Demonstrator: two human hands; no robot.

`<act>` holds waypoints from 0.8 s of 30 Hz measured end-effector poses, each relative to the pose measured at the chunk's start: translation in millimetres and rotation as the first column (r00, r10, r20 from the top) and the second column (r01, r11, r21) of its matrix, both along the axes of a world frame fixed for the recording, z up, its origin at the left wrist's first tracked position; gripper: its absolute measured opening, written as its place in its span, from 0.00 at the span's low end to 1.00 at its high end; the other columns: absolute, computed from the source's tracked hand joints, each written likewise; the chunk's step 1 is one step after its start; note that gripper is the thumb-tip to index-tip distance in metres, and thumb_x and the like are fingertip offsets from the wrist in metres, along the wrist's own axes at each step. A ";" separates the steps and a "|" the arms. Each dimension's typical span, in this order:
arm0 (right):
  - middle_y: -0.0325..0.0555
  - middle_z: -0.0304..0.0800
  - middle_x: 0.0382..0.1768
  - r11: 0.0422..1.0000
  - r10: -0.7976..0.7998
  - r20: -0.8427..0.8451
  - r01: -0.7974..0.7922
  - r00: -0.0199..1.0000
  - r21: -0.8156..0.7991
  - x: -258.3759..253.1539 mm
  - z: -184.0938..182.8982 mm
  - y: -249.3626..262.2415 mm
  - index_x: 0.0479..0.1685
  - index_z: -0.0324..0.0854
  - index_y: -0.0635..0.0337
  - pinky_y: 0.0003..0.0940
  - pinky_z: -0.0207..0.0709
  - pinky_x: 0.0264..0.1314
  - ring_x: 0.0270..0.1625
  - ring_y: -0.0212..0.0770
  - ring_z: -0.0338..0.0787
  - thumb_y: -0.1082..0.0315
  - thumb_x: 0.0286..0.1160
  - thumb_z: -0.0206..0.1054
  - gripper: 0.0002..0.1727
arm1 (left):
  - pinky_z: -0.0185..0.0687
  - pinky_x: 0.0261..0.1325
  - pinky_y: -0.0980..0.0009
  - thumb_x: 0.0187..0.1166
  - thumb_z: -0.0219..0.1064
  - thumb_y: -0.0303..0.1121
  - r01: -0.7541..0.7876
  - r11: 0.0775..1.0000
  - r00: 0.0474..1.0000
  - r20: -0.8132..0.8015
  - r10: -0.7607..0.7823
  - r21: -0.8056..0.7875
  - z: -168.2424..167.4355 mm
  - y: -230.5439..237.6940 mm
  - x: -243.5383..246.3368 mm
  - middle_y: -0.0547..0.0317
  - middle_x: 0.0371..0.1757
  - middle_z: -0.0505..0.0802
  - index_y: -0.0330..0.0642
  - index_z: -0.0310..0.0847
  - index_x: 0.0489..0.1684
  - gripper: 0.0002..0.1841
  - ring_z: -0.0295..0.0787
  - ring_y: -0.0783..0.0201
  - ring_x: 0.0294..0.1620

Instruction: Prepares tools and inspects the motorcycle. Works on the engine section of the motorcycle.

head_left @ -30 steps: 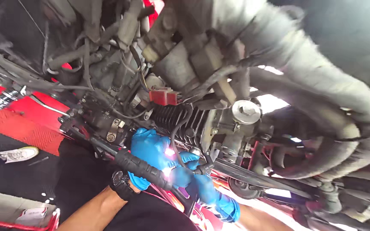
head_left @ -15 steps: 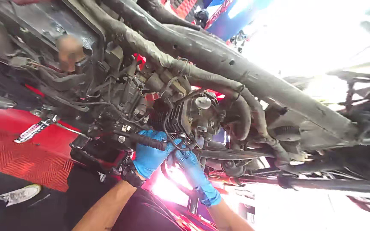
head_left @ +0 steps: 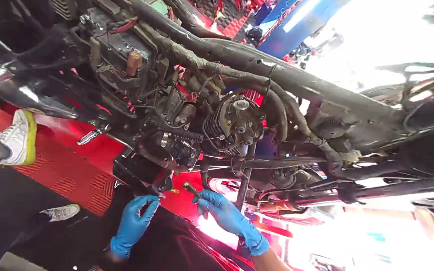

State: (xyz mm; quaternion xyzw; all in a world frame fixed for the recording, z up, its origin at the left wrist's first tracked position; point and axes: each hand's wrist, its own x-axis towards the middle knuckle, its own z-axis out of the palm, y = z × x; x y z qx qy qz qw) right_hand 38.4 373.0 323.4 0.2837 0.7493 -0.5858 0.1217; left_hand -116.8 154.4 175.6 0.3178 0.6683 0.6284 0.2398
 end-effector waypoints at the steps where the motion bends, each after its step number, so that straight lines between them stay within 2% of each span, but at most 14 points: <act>1: 0.34 0.88 0.31 0.996 0.035 -0.063 -0.040 0.997 -0.083 9.4 -8.0 -11.0 0.55 0.84 0.61 0.25 0.82 0.38 0.31 0.27 0.85 0.67 0.90 0.53 0.14 | 0.89 0.64 0.64 0.84 0.62 0.39 -0.026 0.999 0.999 0.038 0.027 -0.019 -6.3 -20.5 3.3 0.62 0.47 0.98 0.40 0.93 0.48 0.15 0.94 0.68 0.52; 3: 0.35 0.88 0.33 0.967 0.095 -0.118 -0.119 0.989 -0.223 27.1 -33.2 -29.4 0.55 0.84 0.62 0.26 0.82 0.43 0.35 0.28 0.86 0.68 0.91 0.53 0.14 | 0.89 0.63 0.68 0.85 0.60 0.37 -0.081 0.995 0.989 0.122 0.088 -0.058 -12.1 -57.6 11.2 0.62 0.45 0.98 0.39 0.92 0.48 0.14 0.95 0.69 0.51; 5: 0.37 0.89 0.33 0.956 0.102 -0.039 -0.109 0.994 -0.271 41.4 -69.9 -42.7 0.57 0.83 0.63 0.28 0.83 0.42 0.34 0.29 0.86 0.67 0.91 0.52 0.14 | 0.89 0.64 0.69 0.86 0.58 0.34 -0.146 0.984 0.966 0.200 0.165 -0.105 -12.8 -87.9 21.2 0.61 0.45 0.98 0.37 0.91 0.47 0.15 0.95 0.68 0.50; 8: 0.43 0.90 0.34 0.950 -0.065 0.207 0.124 0.976 -0.285 63.7 -148.3 -48.1 0.65 0.77 0.65 0.30 0.83 0.36 0.30 0.32 0.86 0.72 0.87 0.54 0.15 | 0.88 0.64 0.69 0.87 0.56 0.33 -0.242 0.947 0.928 0.236 0.289 -0.211 -13.3 -122.2 36.8 0.59 0.44 0.98 0.34 0.90 0.48 0.16 0.95 0.68 0.50; 11: 0.45 0.90 0.34 0.865 -0.308 0.404 0.430 0.862 -0.259 94.7 -223.8 -54.1 0.64 0.76 0.66 0.27 0.79 0.27 0.24 0.32 0.84 0.76 0.83 0.59 0.15 | 0.87 0.64 0.68 0.87 0.57 0.36 -0.296 0.884 0.906 0.187 0.380 -0.361 -18.9 -162.0 53.2 0.58 0.44 0.98 0.34 0.90 0.49 0.16 0.94 0.69 0.50; 13: 0.45 0.90 0.32 0.767 -0.419 0.469 0.580 0.777 -0.275 109.4 -258.2 -56.2 0.62 0.77 0.67 0.27 0.77 0.24 0.22 0.33 0.83 0.74 0.84 0.57 0.13 | 0.87 0.63 0.63 0.87 0.58 0.40 -0.300 0.821 0.910 0.112 0.399 -0.486 -29.9 -193.0 57.0 0.58 0.45 0.98 0.36 0.91 0.49 0.18 0.94 0.67 0.49; 15: 0.46 0.89 0.29 0.652 -0.521 0.526 0.711 0.673 -0.264 120.2 -290.4 -57.1 0.58 0.78 0.67 0.26 0.76 0.19 0.20 0.34 0.83 0.70 0.87 0.57 0.11 | 0.84 0.64 0.50 0.88 0.59 0.43 -0.273 0.733 0.909 0.082 0.408 -0.623 -49.5 -226.0 53.7 0.53 0.46 0.98 0.37 0.91 0.50 0.19 0.94 0.59 0.51; 16: 0.47 0.88 0.28 0.631 -0.555 0.544 0.744 0.630 -0.218 123.0 -304.1 -58.3 0.55 0.80 0.66 0.26 0.74 0.18 0.20 0.34 0.82 0.68 0.88 0.57 0.11 | 0.82 0.66 0.44 0.89 0.59 0.43 -0.244 0.679 0.901 0.098 0.423 -0.692 -61.3 -241.8 49.6 0.49 0.47 0.97 0.35 0.91 0.52 0.20 0.94 0.53 0.53; 18: 0.47 0.89 0.30 0.669 -0.591 0.531 0.737 0.608 -0.100 118.8 -317.1 -59.6 0.56 0.81 0.66 0.30 0.75 0.23 0.23 0.36 0.83 0.66 0.89 0.57 0.13 | 0.77 0.71 0.39 0.91 0.59 0.44 -0.171 0.569 0.873 0.144 0.467 -0.804 -85.5 -270.6 37.4 0.43 0.51 0.96 0.32 0.89 0.57 0.22 0.92 0.45 0.58; 19: 0.49 0.89 0.32 0.701 -0.600 0.490 0.710 0.632 -0.056 116.9 -325.5 -58.5 0.60 0.80 0.66 0.32 0.79 0.27 0.25 0.37 0.85 0.67 0.89 0.59 0.13 | 0.75 0.73 0.39 0.91 0.58 0.46 -0.131 0.517 0.855 0.167 0.491 -0.846 -98.3 -286.8 31.1 0.41 0.53 0.96 0.31 0.87 0.59 0.23 0.91 0.43 0.61; 21: 0.53 0.90 0.38 0.789 -0.580 0.401 0.611 0.709 0.061 119.4 -345.4 -49.3 0.65 0.79 0.67 0.38 0.84 0.35 0.31 0.41 0.88 0.72 0.82 0.63 0.16 | 0.73 0.77 0.39 0.91 0.58 0.48 -0.035 0.446 0.827 0.224 0.515 -0.895 -119.1 -319.9 21.9 0.37 0.58 0.94 0.30 0.85 0.63 0.26 0.89 0.41 0.65; 23: 0.59 0.91 0.46 0.855 -0.518 0.374 0.461 0.769 0.236 116.3 -356.5 -33.0 0.63 0.83 0.65 0.52 0.84 0.50 0.45 0.51 0.90 0.72 0.76 0.66 0.17 | 0.77 0.74 0.42 0.92 0.56 0.49 0.044 0.426 0.845 0.261 0.466 -0.904 -122.3 -352.5 16.5 0.34 0.59 0.92 0.27 0.82 0.66 0.28 0.90 0.41 0.64; 24: 0.61 0.91 0.50 0.864 -0.495 0.384 0.397 0.780 0.309 108.6 -360.0 -24.9 0.62 0.84 0.63 0.59 0.82 0.57 0.51 0.56 0.91 0.71 0.77 0.65 0.16 | 0.82 0.69 0.45 0.93 0.54 0.46 0.045 0.459 0.884 0.250 0.395 -0.887 -111.0 -366.8 16.5 0.29 0.58 0.91 0.23 0.81 0.65 0.28 0.91 0.39 0.60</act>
